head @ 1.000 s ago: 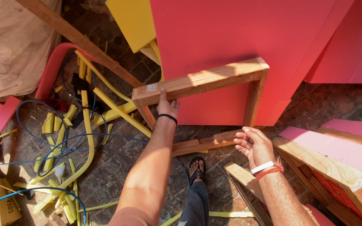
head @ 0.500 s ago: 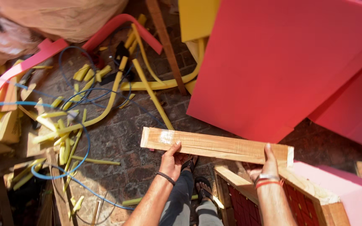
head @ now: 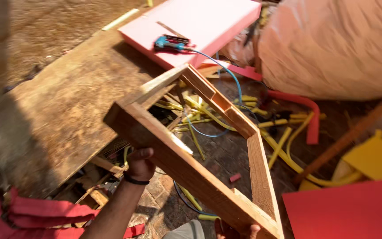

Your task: The person stretches red elastic webbing strips across a wooden frame on a workbench, pulls them taut, and fastens them with a pneumatic nail gun, cutting the webbing with scissors and adding more strips to cover the frame.

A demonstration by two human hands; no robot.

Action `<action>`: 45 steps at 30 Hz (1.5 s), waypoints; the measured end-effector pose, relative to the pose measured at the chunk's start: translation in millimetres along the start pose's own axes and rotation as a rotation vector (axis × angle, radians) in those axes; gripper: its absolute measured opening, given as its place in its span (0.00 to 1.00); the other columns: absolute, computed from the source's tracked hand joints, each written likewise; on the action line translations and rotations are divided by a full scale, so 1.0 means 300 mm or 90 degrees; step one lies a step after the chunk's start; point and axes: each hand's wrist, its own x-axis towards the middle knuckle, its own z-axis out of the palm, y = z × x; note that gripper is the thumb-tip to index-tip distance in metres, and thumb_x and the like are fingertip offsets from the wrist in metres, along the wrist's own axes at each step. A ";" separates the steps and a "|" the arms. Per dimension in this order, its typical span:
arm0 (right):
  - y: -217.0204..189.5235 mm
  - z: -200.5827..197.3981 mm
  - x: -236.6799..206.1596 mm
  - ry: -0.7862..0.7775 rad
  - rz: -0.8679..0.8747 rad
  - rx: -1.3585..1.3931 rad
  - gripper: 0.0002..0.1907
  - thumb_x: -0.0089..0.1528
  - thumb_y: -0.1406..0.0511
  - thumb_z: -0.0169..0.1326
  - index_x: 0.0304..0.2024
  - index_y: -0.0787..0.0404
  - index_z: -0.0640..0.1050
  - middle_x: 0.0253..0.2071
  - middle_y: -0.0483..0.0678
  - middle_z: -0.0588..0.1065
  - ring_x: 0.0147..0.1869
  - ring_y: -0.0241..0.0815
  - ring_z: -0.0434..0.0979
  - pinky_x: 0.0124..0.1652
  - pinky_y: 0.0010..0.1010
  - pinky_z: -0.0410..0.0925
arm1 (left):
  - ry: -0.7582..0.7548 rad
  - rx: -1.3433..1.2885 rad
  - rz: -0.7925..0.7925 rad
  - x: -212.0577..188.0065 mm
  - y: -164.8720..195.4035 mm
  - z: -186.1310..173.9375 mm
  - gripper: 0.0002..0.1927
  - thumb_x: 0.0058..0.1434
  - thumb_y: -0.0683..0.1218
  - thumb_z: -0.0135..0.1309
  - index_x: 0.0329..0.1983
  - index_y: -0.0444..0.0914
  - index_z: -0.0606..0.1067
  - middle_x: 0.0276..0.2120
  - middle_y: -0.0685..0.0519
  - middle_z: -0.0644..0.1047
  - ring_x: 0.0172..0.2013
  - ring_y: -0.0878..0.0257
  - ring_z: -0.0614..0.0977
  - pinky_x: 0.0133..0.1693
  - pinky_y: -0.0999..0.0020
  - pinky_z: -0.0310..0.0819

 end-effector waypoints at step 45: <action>2.565 1.492 0.573 -0.789 0.683 -1.185 0.17 0.67 0.62 0.53 0.54 0.66 0.78 0.42 0.54 0.81 0.39 0.43 0.81 0.38 0.31 0.74 | 1.000 0.130 -0.042 -0.333 0.960 -1.466 0.19 0.68 0.53 0.57 0.53 0.34 0.77 0.38 0.47 0.81 0.35 0.61 0.78 0.37 0.63 0.71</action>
